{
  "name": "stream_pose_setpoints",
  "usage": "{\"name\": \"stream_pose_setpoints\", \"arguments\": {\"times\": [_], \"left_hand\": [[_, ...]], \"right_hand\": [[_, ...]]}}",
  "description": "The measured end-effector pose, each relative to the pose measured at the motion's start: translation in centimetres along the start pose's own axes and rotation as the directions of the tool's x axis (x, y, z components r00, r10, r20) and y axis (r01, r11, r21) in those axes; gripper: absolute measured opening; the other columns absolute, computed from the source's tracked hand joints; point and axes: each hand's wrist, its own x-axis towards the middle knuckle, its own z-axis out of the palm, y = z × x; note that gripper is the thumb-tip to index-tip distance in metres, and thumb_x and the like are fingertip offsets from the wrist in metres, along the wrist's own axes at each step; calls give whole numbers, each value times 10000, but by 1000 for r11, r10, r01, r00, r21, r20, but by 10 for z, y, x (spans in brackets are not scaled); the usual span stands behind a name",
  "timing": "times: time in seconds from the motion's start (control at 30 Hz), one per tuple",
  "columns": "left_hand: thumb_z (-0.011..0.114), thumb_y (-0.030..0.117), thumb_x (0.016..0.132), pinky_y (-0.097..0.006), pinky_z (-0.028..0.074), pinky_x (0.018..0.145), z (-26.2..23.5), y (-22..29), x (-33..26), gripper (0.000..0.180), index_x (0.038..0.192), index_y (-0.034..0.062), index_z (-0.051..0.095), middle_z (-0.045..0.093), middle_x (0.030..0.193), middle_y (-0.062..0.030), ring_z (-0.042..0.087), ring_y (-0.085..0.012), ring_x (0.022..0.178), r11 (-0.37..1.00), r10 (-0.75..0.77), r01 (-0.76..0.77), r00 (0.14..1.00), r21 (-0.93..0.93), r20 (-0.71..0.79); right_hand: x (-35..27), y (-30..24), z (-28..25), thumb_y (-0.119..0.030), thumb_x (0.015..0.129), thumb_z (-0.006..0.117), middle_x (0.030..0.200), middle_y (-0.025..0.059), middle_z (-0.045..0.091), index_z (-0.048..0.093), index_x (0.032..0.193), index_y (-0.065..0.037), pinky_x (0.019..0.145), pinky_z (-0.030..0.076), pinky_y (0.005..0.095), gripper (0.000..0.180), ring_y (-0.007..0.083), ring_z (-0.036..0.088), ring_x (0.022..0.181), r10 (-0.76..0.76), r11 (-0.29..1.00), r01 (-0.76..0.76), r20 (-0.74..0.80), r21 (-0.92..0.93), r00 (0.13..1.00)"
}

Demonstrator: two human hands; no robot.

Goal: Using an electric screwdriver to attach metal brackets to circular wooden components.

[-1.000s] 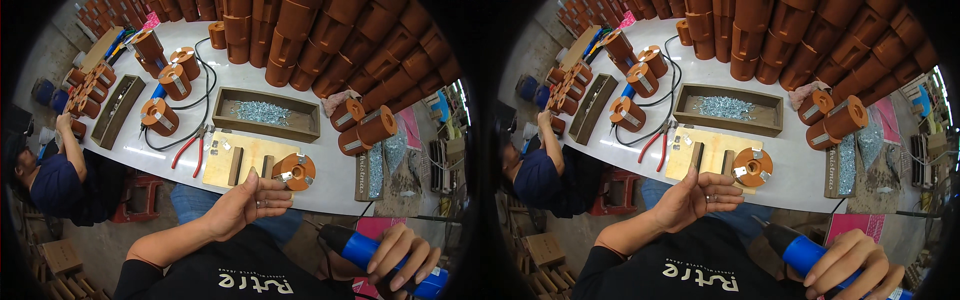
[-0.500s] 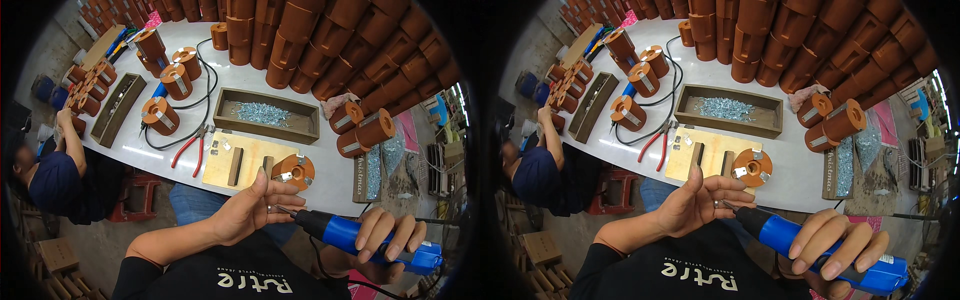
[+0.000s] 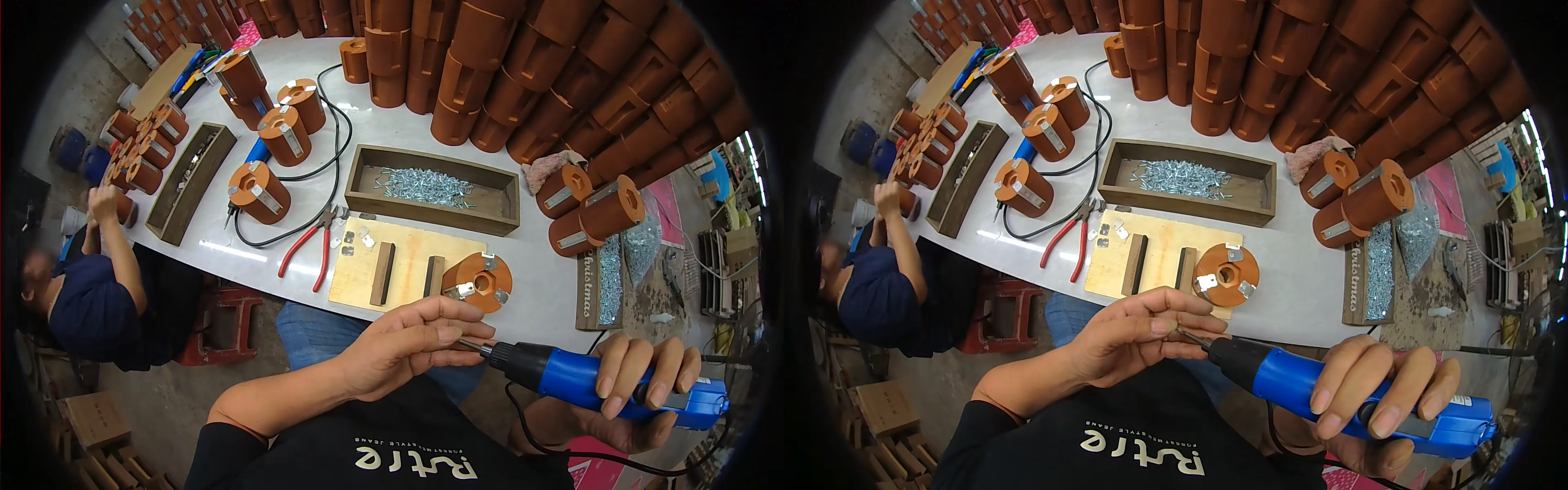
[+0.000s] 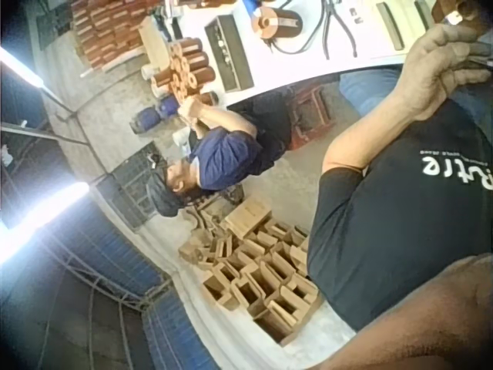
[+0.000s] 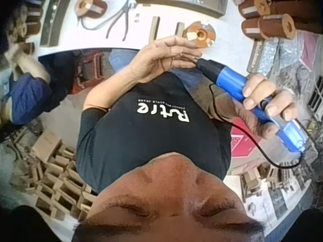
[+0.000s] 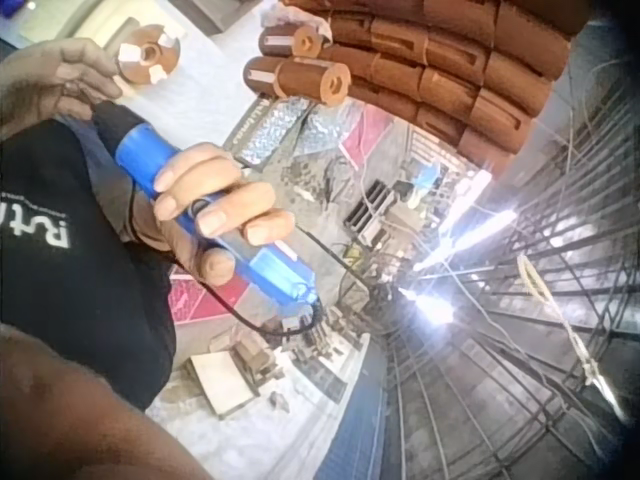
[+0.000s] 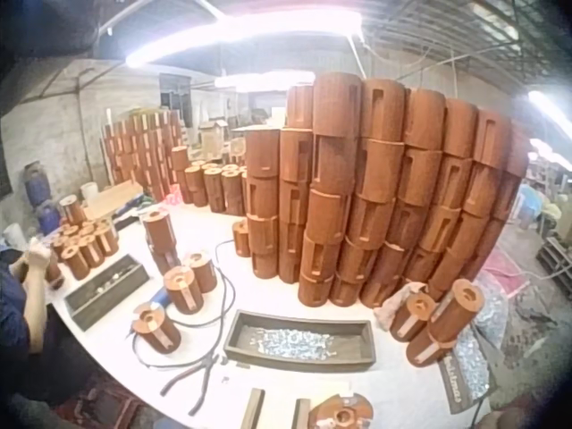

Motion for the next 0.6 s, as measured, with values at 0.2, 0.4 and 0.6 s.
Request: {"name": "stream_pose_setpoints", "arguments": {"times": [0.2,0.4,0.6], "left_hand": [[485,49,960,-401,434,1051,-2,-4,-1,379,1319,-42,408,494,1330,-241,493,-286,1264,992,38,-42,999,122,33],[397,-1,992,-354,502,990,-3,-10,-2,296,1284,-41,419,514,1310,-232,565,-241,1175,941,49,-52,999,335,17],[389,-36,981,-335,511,968,-3,-13,-6,326,1307,-50,398,582,1246,-221,600,-258,1146,653,195,-187,978,734,76]], "right_hand": [[0,5,-3,-143,885,646,850,79,524,394,1024,-65,589,507,388,298,234,604,599,12,1000,-12,9,14,1000],[-1,5,-9,-155,899,629,879,83,522,378,1062,-64,596,500,390,313,232,608,611,25,999,-25,15,23,1000],[2,5,-17,-166,916,602,908,85,530,386,1100,-65,598,491,392,301,225,600,608,87,992,-86,-9,90,996]]}}
